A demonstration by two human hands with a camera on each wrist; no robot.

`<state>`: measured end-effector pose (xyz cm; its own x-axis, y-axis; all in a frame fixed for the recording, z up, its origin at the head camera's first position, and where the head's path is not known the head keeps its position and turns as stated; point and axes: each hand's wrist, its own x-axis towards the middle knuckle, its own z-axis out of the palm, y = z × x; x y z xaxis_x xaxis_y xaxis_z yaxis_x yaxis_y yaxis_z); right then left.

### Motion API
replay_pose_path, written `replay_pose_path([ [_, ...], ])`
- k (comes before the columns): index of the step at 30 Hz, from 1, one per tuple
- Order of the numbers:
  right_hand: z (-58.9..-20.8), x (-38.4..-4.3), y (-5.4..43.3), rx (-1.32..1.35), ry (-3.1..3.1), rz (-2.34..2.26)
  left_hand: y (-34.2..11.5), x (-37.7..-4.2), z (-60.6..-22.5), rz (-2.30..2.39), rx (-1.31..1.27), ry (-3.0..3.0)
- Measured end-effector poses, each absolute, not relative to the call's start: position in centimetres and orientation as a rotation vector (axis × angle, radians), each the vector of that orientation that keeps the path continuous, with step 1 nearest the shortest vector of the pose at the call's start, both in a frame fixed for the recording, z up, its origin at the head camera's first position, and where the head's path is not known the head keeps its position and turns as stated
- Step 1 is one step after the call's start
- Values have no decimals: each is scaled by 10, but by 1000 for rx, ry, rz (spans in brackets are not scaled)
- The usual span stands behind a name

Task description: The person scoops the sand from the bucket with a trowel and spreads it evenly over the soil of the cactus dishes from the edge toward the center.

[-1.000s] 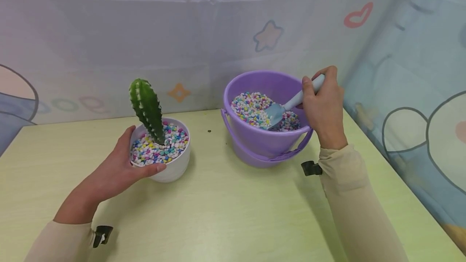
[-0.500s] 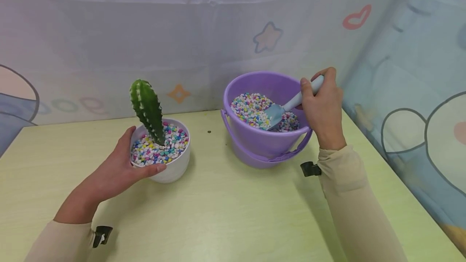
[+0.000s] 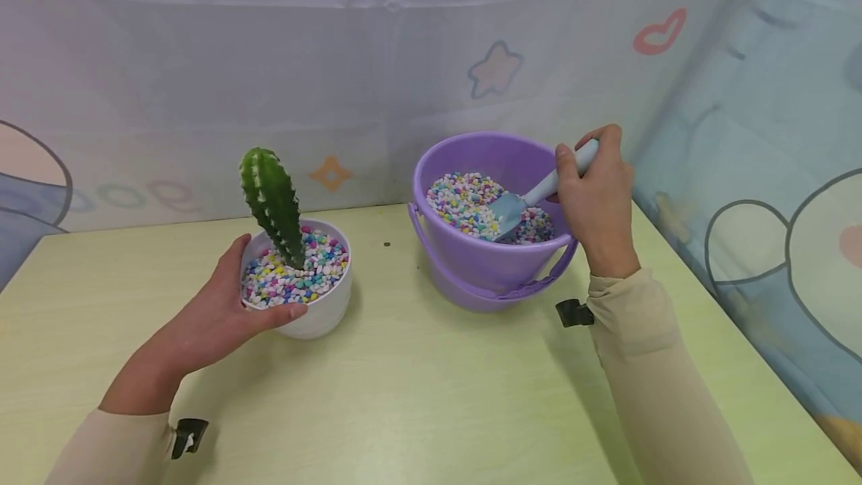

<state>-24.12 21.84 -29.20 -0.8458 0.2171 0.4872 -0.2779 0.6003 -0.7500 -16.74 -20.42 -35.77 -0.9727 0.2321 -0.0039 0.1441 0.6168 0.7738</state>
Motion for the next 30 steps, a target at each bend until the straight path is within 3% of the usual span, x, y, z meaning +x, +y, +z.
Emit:
replay_pose_path([
  [30,-292,-241,219,35,-2282,1201,-204,-167,-356,1277,329,2755],
])
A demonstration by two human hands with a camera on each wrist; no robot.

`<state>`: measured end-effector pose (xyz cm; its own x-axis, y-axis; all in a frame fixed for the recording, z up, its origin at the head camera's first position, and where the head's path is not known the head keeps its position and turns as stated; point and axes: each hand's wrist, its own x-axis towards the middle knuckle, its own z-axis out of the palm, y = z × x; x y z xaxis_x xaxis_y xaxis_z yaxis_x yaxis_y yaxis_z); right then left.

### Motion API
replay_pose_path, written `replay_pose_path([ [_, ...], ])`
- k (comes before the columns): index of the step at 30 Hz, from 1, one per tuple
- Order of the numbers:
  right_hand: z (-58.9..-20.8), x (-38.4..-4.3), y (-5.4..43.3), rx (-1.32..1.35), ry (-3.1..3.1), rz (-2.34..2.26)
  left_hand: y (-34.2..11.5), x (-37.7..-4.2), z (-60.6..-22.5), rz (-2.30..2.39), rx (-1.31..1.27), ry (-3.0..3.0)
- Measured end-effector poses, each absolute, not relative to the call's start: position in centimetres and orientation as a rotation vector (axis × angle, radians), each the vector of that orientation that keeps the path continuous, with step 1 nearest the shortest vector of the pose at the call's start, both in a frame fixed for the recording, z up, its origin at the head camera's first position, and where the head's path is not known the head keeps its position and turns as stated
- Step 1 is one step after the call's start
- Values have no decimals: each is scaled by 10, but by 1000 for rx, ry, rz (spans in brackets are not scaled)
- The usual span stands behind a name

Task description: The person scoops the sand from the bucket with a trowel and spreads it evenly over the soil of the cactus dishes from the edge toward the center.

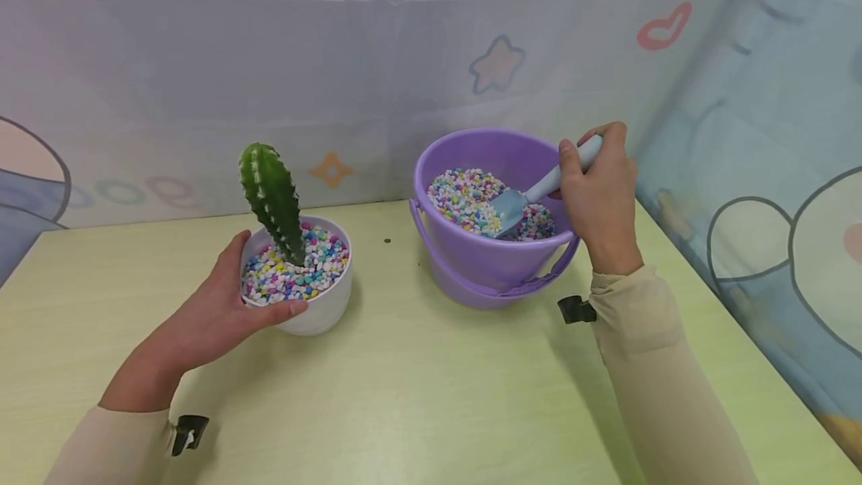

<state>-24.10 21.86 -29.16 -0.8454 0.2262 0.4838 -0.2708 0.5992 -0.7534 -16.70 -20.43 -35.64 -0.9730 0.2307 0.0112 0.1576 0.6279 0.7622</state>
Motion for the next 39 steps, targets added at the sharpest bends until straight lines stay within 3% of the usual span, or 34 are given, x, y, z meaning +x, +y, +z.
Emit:
replay_pose_path([
  [39,-291,-240,221,87,-2279,1179,-203,-167,-356,1312,330,2739],
])
